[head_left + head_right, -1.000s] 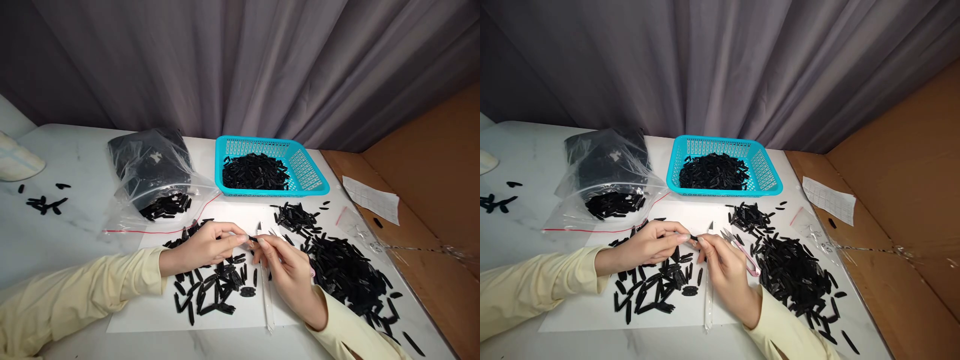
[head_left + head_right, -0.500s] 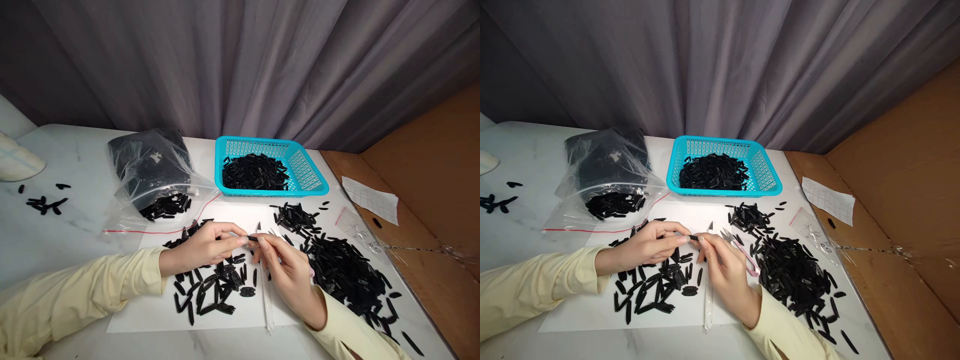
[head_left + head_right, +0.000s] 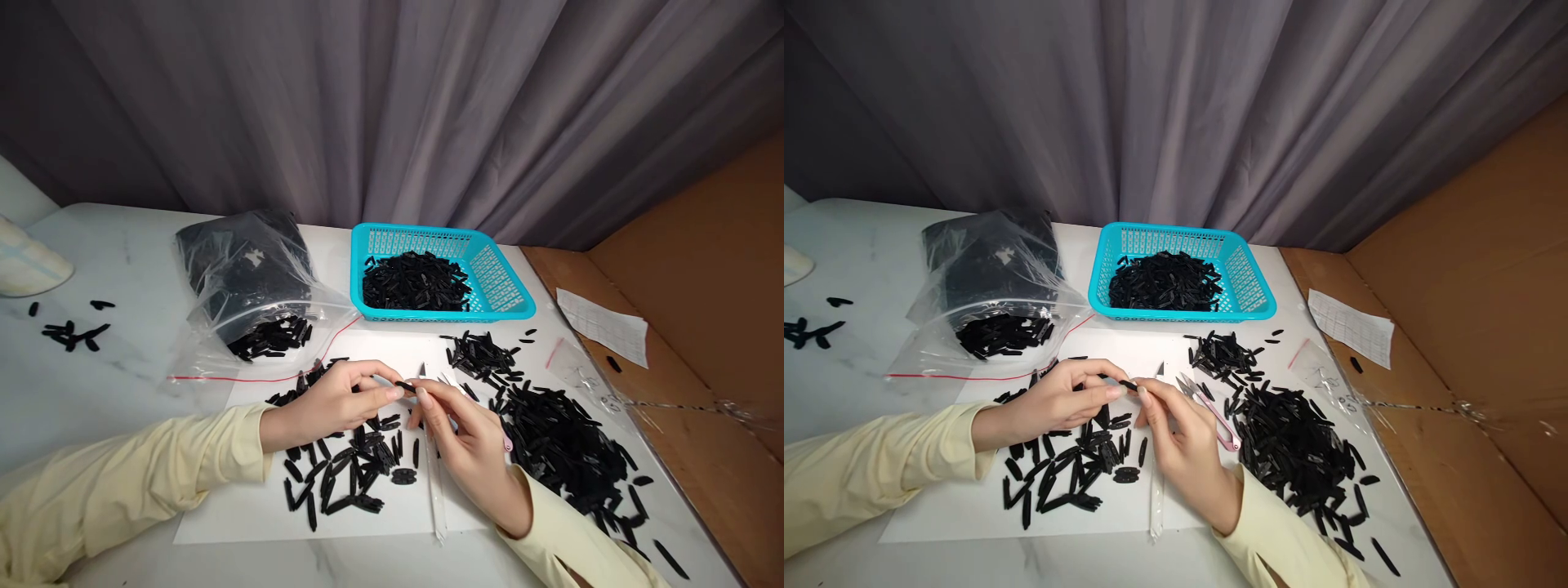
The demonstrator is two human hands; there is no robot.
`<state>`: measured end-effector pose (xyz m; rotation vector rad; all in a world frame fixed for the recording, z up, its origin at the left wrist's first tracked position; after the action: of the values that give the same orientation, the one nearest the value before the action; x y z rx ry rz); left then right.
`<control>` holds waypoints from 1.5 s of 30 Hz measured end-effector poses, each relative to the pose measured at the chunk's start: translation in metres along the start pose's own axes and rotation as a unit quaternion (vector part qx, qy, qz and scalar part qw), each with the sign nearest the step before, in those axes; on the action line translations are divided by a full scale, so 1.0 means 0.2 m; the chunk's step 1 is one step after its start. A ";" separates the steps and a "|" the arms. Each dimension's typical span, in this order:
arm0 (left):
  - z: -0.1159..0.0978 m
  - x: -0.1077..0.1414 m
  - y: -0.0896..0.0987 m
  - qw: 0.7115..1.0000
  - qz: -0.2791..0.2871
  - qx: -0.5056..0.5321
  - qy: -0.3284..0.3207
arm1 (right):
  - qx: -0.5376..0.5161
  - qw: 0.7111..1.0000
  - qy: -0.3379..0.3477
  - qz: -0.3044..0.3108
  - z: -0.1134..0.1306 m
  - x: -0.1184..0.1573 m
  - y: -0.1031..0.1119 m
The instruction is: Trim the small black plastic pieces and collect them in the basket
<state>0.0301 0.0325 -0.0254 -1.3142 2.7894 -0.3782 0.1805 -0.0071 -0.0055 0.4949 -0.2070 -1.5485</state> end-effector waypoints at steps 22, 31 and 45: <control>-0.01 0.00 0.00 0.999 0.002 -0.043 -0.014 | 0.010 0.999 0.033 -0.030 0.00 -0.01 0.00; -0.01 0.00 -0.01 1.000 0.005 -0.016 -0.004 | 0.024 0.995 0.083 -0.043 0.01 -0.01 0.00; -0.02 -0.01 -0.02 1.000 0.000 -0.017 -0.007 | 0.043 0.991 0.105 -0.063 0.00 0.00 0.00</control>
<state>0.0328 0.0322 -0.0216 -1.3195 2.7966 -0.3234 0.1810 -0.0080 -0.0046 0.7479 -0.0814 -1.6011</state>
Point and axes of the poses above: each hand's wrist, its own x-axis away from the middle knuckle, its own y-axis out of the back of the hand, z = x × y, the point moved 4 cm from there along -x, towards the middle knuckle, and after that the axes turned 12 degrees about -y, right-handed, at the moved point
